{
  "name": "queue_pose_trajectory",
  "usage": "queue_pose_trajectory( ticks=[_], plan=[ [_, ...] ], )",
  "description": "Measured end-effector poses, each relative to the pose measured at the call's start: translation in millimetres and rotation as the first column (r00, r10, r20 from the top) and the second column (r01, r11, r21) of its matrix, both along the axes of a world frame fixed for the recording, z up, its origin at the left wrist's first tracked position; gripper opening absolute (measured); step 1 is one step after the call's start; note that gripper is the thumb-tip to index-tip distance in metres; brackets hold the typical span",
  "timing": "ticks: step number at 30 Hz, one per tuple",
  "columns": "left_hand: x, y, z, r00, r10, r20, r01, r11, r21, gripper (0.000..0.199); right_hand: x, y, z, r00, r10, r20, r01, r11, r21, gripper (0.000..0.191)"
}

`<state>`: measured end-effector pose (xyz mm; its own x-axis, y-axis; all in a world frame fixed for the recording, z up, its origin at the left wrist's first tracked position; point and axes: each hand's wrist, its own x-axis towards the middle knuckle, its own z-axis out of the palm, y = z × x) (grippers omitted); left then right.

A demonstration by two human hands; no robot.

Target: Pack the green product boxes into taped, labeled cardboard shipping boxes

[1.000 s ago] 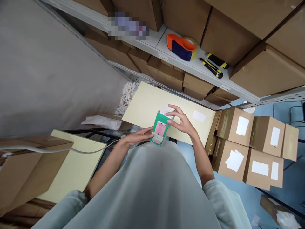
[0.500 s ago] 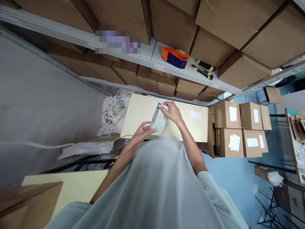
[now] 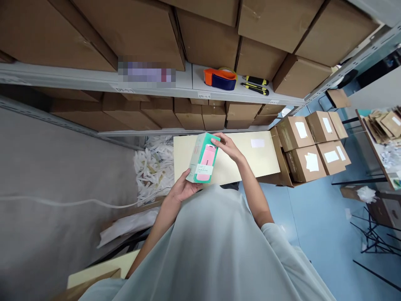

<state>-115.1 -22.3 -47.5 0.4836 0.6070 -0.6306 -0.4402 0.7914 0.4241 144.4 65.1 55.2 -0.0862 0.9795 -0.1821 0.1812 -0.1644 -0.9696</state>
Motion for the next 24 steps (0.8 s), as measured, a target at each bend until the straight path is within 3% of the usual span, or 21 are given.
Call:
queue_pose_trajectory(
  ticks=[3,5,9,12,18,24],
  plan=[
    [-8.2,-1.2,1.7,0.992,-0.014,0.125,0.022,0.998,-0.062,0.054,-6.2,-4.8,-3.2,0.982,-0.024,-0.190,0.010,0.997,-0.074,0.069],
    [-8.1,-1.9,4.1,0.984,-0.009,0.177,0.024,0.997,-0.079,0.047,-7.8,-4.9,-5.2,0.972,-0.036,-0.232,0.024,0.998,-0.053,0.067],
    [1.1,-4.2,6.6,0.990,0.053,0.131,-0.051,0.998,-0.021,0.037,-4.6,1.1,-7.8,0.993,-0.032,-0.113,0.043,0.994,0.103,0.060],
    [12.9,-6.9,7.6,0.995,0.070,0.069,-0.076,0.993,0.086,0.043,0.8,7.3,-12.4,0.999,-0.029,0.014,0.026,0.982,0.185,0.056],
    [45.1,-10.9,9.6,0.991,0.097,-0.089,-0.080,0.982,0.170,0.072,12.9,13.4,-24.8,0.984,-0.025,0.179,-0.012,0.979,0.202,0.056],
    [69.8,-11.8,4.8,0.983,0.165,-0.083,-0.155,0.981,0.117,0.065,43.7,21.2,-19.2,0.982,0.010,0.187,-0.047,0.980,0.196,0.060]
  ],
)
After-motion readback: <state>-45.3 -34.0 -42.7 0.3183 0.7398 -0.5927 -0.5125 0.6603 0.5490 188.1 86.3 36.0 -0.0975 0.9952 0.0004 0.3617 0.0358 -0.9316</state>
